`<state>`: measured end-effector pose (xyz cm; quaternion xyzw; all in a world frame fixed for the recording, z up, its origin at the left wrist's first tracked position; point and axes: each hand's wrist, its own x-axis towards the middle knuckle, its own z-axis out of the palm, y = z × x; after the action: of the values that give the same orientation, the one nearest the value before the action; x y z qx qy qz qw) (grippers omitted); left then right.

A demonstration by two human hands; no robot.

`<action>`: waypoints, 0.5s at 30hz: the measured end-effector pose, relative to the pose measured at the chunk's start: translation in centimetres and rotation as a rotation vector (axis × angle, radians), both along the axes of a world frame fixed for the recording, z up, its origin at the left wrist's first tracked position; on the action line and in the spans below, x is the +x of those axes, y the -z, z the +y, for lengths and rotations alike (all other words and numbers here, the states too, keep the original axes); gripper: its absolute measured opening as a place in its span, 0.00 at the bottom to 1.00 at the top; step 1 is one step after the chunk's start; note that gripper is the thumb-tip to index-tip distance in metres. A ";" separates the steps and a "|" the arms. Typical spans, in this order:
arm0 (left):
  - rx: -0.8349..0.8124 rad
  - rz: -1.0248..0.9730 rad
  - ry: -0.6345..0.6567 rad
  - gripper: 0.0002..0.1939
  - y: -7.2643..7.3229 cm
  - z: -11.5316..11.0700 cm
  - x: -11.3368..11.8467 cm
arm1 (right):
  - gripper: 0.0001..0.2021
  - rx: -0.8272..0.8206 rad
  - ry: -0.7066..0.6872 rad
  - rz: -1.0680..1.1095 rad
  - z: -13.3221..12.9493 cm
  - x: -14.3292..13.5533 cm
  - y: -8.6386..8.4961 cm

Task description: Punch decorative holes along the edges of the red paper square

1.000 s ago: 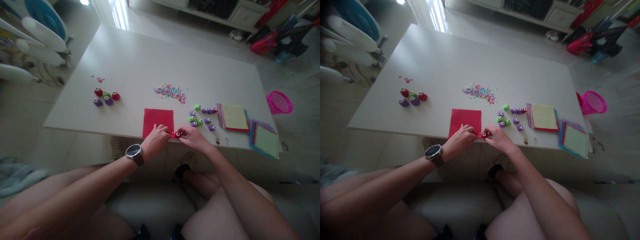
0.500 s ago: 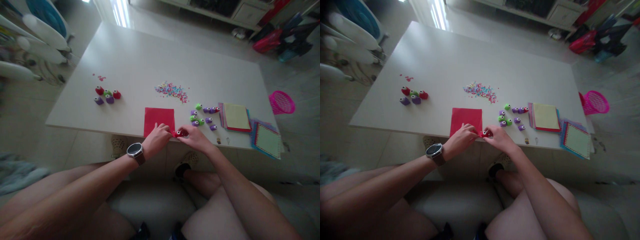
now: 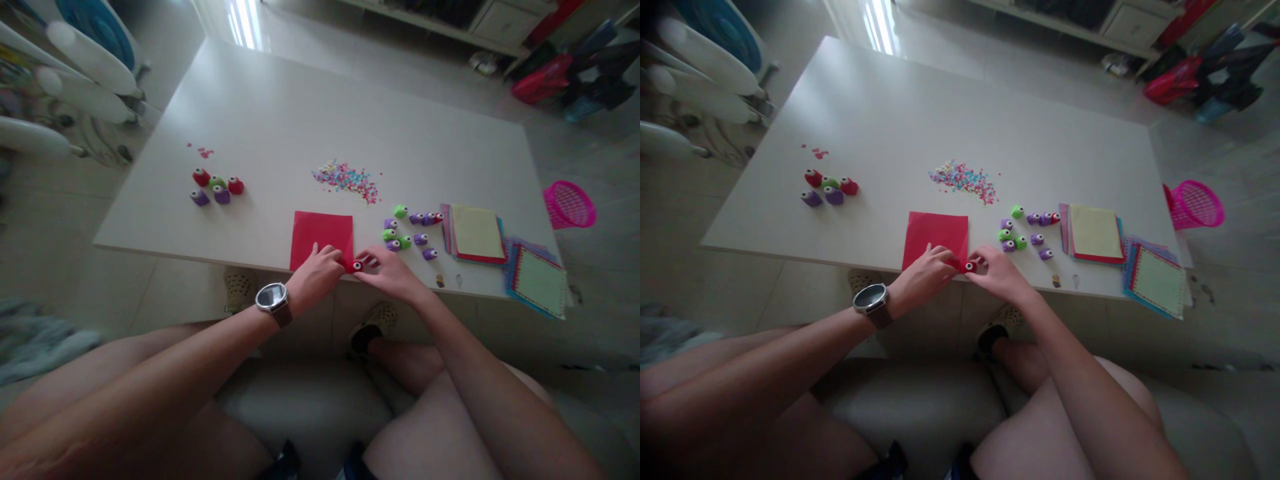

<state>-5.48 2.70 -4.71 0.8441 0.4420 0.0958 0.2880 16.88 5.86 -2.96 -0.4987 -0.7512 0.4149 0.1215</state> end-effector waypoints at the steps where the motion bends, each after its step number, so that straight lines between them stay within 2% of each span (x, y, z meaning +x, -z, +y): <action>1: -0.007 -0.007 0.000 0.11 -0.1 0.0 0.0 | 0.06 -0.041 0.036 0.015 0.0 0.0 0.0; 4: -0.019 -0.021 0.004 0.11 -0.3 0.1 -0.1 | 0.08 -0.123 0.086 0.047 0.0 -0.2 0.1; 10: -0.049 -0.033 0.006 0.12 -0.6 0.2 -0.1 | 0.07 -0.174 0.139 0.073 0.2 -0.2 0.5; 15: -0.036 -0.055 0.008 0.12 -0.4 0.1 -0.1 | 0.06 -0.161 0.161 0.071 0.4 -0.3 0.8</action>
<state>-5.63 2.84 -4.27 0.8376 0.4323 0.1100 0.3154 16.60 6.30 -3.78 -0.5505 -0.6683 0.4802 0.1404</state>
